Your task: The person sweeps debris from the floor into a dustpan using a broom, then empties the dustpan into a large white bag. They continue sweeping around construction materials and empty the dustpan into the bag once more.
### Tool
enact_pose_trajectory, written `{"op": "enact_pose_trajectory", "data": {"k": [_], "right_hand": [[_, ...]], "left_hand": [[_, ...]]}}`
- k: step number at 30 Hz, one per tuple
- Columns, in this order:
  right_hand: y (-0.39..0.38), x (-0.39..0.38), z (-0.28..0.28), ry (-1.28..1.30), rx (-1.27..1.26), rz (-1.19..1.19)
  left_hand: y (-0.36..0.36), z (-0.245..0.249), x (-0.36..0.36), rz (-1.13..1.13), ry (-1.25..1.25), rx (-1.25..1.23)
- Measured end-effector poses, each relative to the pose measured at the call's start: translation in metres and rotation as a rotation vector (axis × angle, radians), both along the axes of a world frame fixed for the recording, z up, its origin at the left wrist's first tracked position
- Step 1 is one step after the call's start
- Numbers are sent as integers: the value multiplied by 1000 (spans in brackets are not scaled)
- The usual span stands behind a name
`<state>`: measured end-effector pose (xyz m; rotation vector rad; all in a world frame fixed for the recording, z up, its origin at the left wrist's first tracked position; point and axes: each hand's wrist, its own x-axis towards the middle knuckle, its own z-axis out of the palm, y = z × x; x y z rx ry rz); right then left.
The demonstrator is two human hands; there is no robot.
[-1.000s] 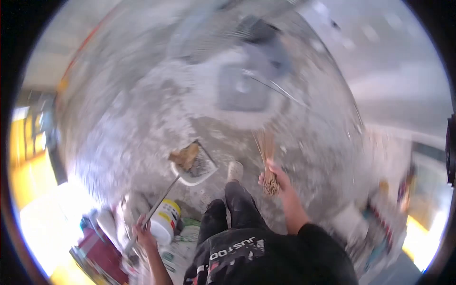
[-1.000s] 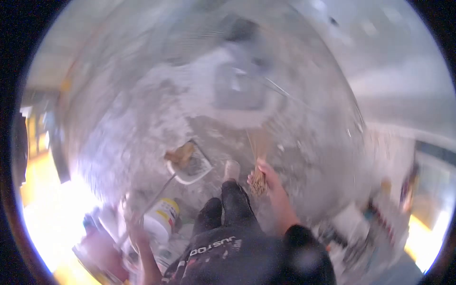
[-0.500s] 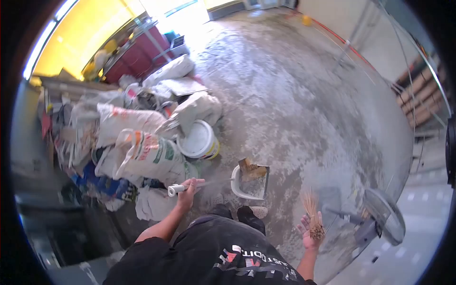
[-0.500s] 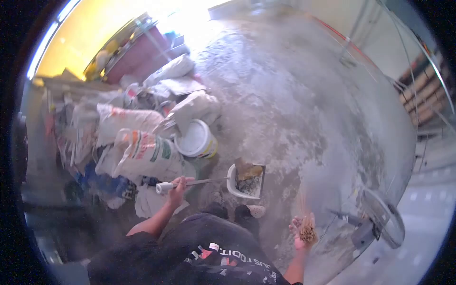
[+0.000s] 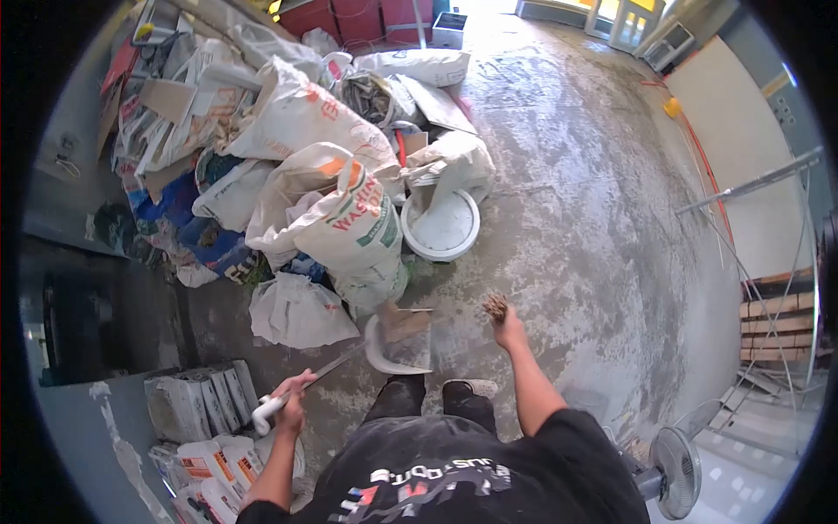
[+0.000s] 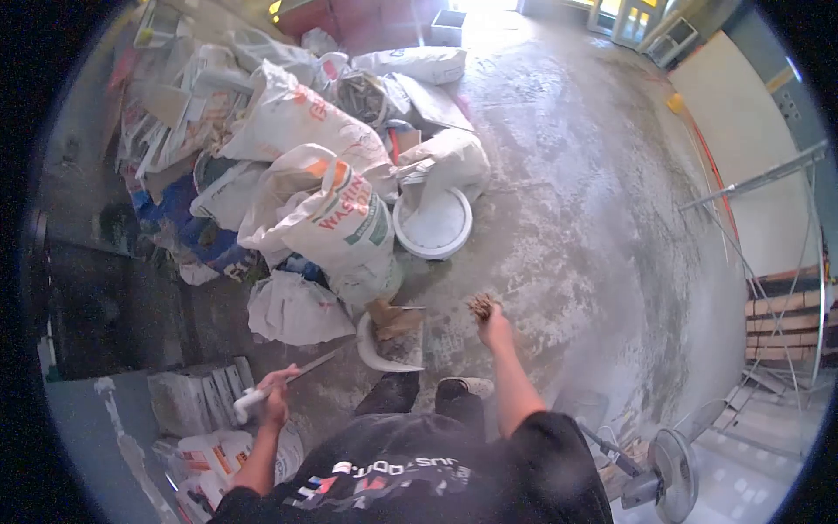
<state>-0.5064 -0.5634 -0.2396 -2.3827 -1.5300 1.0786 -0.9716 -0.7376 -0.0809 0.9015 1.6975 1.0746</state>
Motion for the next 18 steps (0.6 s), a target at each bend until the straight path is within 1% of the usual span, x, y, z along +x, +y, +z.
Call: {"op": "enact_pose_trajectory", "data": {"k": [2, 3, 5, 6, 8, 10, 11, 12, 13, 15, 16, 18], "right_hand": [[31, -39, -55, 23, 75, 116], [48, -60, -80, 23, 69, 134], [83, -102, -110, 128, 120, 247], [100, -123, -117, 141, 118, 276], [131, -161, -126, 51, 61, 231], [158, -189, -131, 74, 43, 286], [168, -199, -137, 21, 42, 186], [173, -214, -137, -37, 35, 86], [171, -227, -136, -36, 18, 107], [168, -254, -104, 24, 200, 187], [157, -268, -87, 31, 191, 206], [131, -285, -48, 441, 361, 317]], "left_hand": [[-23, 11, -27, 150, -85, 55], [-33, 14, -40, 169, -85, 51], [-50, 33, -59, 336, -138, 65], [-58, 39, -68, 365, -126, 67], [-74, 45, -83, 543, -137, 37], [-89, 41, -104, 568, -135, 91], [-92, 49, -109, 616, -156, 101], [-94, 60, -111, 665, -179, 104], [-94, 68, -113, 803, -146, 55], [-101, 88, -128, 834, -133, 49], [-106, 101, -137, 842, -121, 55], [-107, 139, -152, 898, -113, 64]]}}
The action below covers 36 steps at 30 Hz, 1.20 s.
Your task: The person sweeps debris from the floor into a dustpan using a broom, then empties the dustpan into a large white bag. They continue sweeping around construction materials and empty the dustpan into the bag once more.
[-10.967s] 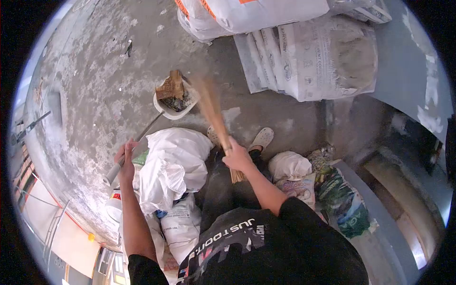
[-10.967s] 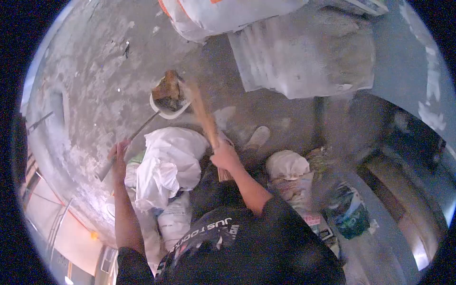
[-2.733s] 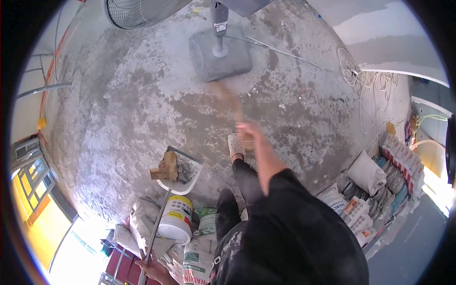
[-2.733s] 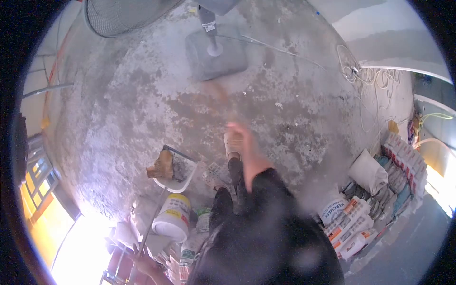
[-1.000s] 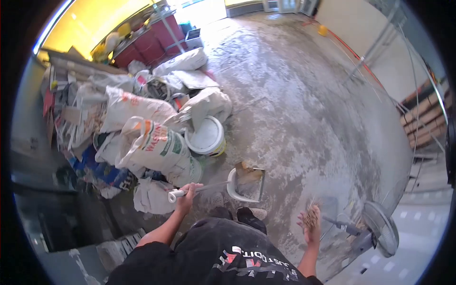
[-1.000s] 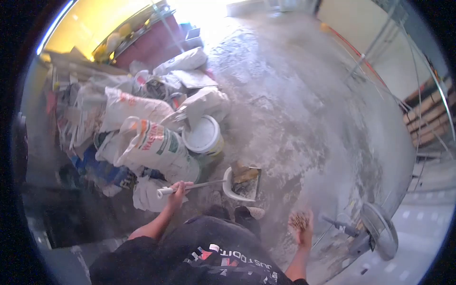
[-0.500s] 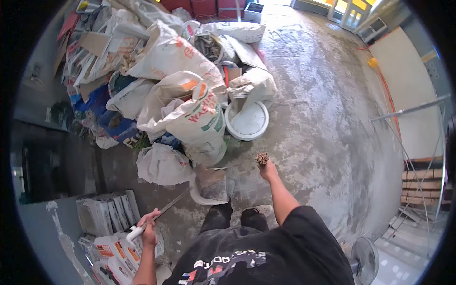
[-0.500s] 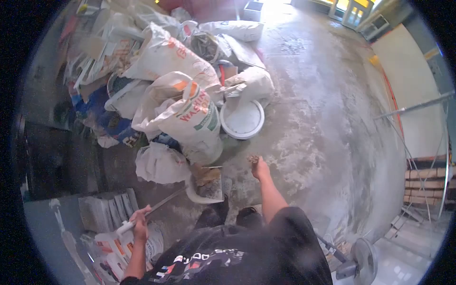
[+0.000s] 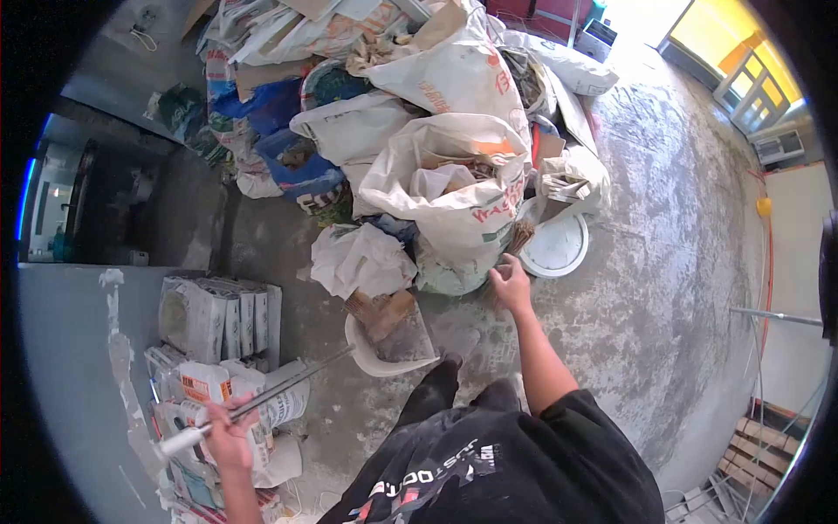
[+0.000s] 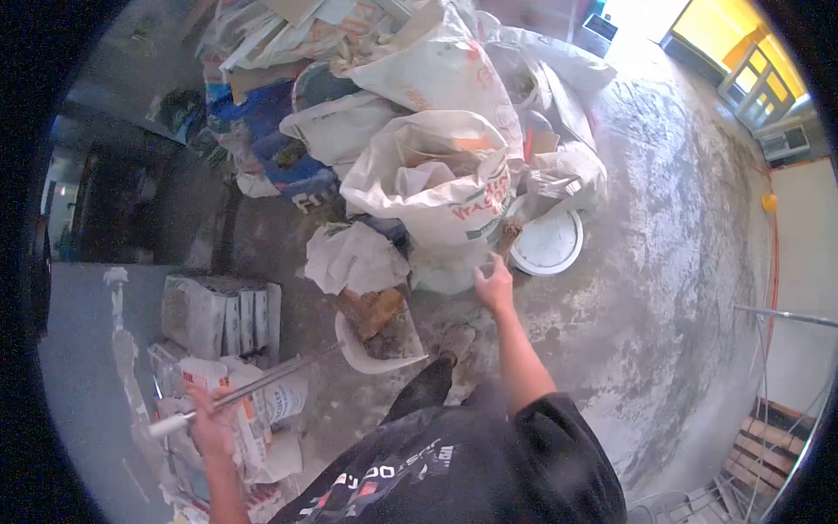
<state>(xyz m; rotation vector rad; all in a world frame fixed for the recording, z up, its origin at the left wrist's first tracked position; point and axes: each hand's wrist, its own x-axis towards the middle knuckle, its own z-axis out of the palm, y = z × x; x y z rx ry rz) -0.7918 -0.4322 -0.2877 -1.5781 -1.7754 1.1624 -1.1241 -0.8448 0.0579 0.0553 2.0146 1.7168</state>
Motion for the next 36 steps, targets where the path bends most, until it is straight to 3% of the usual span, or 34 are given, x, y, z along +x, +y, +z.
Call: {"op": "enact_pose_trajectory", "data": {"k": [2, 4, 6, 8, 12, 15, 19, 24, 26, 27, 29, 30, 32, 36], "right_hand": [[-22, -3, 27, 27, 10, 37], [-43, 6, 22, 44, -206, 29], [-60, 23, 7, 86, -239, 16], [-69, 38, 14, -145, -242, 211], [-59, 71, 17, -261, -242, 417], [-48, 88, 12, -225, -343, 384], [-6, 67, 65, 46, -561, 192], [63, 8, 138, 502, -615, -12], [83, -21, 167, 566, -597, -110], [91, -33, 174, 630, -606, -197], [104, -56, 182, 541, -497, -244], [112, -65, 183, 458, -400, -292], [128, -74, 172, 451, -438, -312], [154, -89, 145, 391, -498, -436]], "left_hand": [[10, 61, -11, 73, 44, -37], [26, 121, -21, 139, 126, -43], [3, 161, -59, 134, 268, 193], [31, 216, -52, 43, 360, 316], [4, 311, -93, -48, 409, 467], [-14, 377, -145, -17, 552, 427], [57, 436, -144, 169, 895, 180], [186, 457, -100, 268, 1077, 72], [229, 460, -93, 403, 1000, 390], [244, 458, -100, 406, 991, 405], [271, 452, -119, 172, 969, 713], [285, 455, -135, 66, 949, 685], [342, 431, -94, 155, 991, 663], [396, 403, -130, 116, 1031, 657]]}}
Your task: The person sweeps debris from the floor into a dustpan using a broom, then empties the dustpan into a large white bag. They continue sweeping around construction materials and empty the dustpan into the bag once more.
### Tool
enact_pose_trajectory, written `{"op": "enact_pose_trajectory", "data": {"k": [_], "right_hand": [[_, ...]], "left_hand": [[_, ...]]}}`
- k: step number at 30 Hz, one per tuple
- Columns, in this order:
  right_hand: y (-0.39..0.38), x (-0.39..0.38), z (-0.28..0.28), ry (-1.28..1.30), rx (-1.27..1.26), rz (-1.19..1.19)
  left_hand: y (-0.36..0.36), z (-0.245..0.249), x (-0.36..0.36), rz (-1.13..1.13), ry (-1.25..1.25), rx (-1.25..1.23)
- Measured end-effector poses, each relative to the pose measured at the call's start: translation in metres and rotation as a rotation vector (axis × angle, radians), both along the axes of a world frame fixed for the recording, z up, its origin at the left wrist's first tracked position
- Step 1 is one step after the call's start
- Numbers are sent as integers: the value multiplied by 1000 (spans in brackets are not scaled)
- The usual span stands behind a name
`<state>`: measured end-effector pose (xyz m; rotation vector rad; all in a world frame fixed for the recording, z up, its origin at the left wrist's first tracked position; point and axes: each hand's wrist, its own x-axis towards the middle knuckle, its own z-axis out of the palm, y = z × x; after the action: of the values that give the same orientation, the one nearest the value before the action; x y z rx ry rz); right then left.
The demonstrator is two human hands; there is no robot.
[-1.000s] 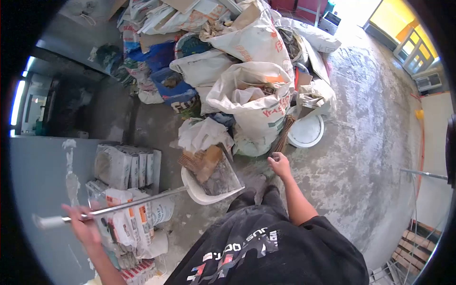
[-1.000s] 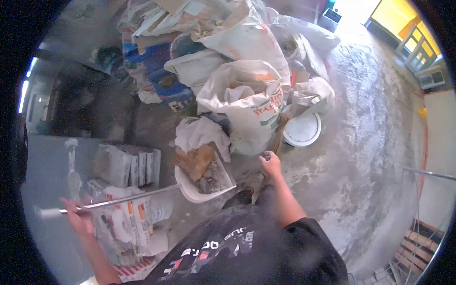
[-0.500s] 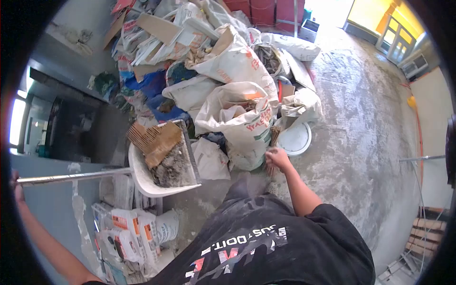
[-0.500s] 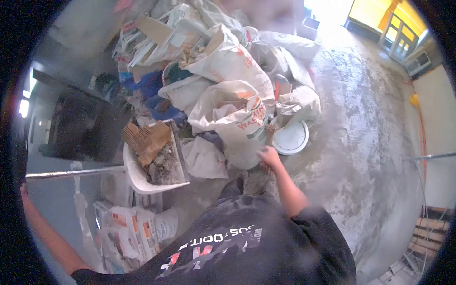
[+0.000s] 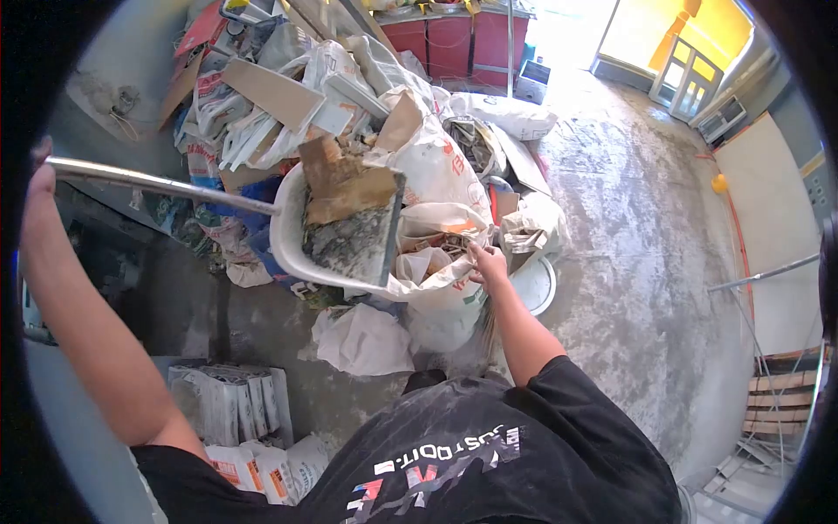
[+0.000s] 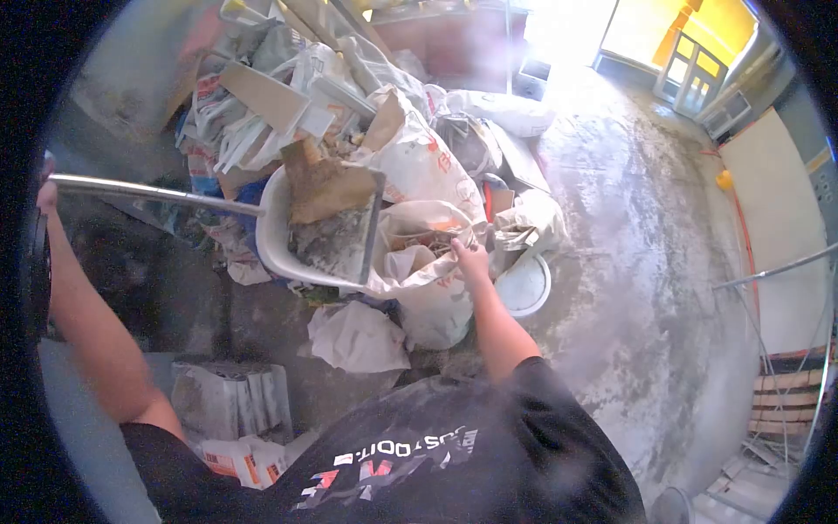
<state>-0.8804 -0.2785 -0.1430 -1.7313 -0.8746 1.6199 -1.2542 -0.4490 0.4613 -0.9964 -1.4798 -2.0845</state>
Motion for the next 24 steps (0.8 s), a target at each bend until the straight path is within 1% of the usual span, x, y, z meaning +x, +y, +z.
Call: {"op": "enact_pose_trajectory", "data": {"k": [2, 3, 4, 5, 6, 7, 8, 9, 10, 12, 13, 14, 16, 17, 19, 20, 21, 23, 24], "right_hand": [[0, -3, -12, 10, -56, -37], [3, -2, -16, 61, -60, -60], [5, -4, -19, 116, -60, -88], [4, -7, -19, 122, -73, -101], [1, -9, -15, 140, -52, -113], [0, -9, -11, 154, -28, -124], [0, -8, -9, 167, -1, -135], [1, -6, -10, 119, 4, -134], [2, -6, -10, 125, 1, -155], [5, -2, -10, 126, -9, -119], [12, -3, -28, 180, 8, -166], [14, -3, -23, 189, 13, -195], [23, -4, -3, -88, 73, -24], [33, -6, -12, -184, 87, -13], [48, -7, -4, -452, 120, 28], [49, -8, 14, -575, 134, 33], [47, -6, 43, -579, 42, 61], [56, 0, 65, -573, 62, 98], [57, 1, 76, -569, 82, 121]], "left_hand": [[15, -20, -26, 63, 62, -50], [18, -32, -50, 165, 172, -122], [14, -45, -87, 434, 485, -271], [11, -63, -102, 625, 722, -334], [12, -81, -98, 692, 800, -308], [15, -89, -55, 381, 393, -172], [14, -99, 13, 70, -18, -42], [19, -108, 69, 69, -130, 95], [19, -115, 107, 63, -241, 230], [5, -142, 123, -34, -164, 259], [-1, -153, 126, -47, -162, 223], [-7, -162, 126, -60, -158, 191], [-16, -175, 120, -114, -150, 170], [-21, -180, 114, -171, -143, 190], [-34, -180, 107, -223, -181, 243], [-39, -178, 105, -232, -195, 272], [-44, -176, 106, -269, -189, 283], [-51, -169, 112, -316, -227, 303], [-53, -167, 111, -342, -208, 285]]}}
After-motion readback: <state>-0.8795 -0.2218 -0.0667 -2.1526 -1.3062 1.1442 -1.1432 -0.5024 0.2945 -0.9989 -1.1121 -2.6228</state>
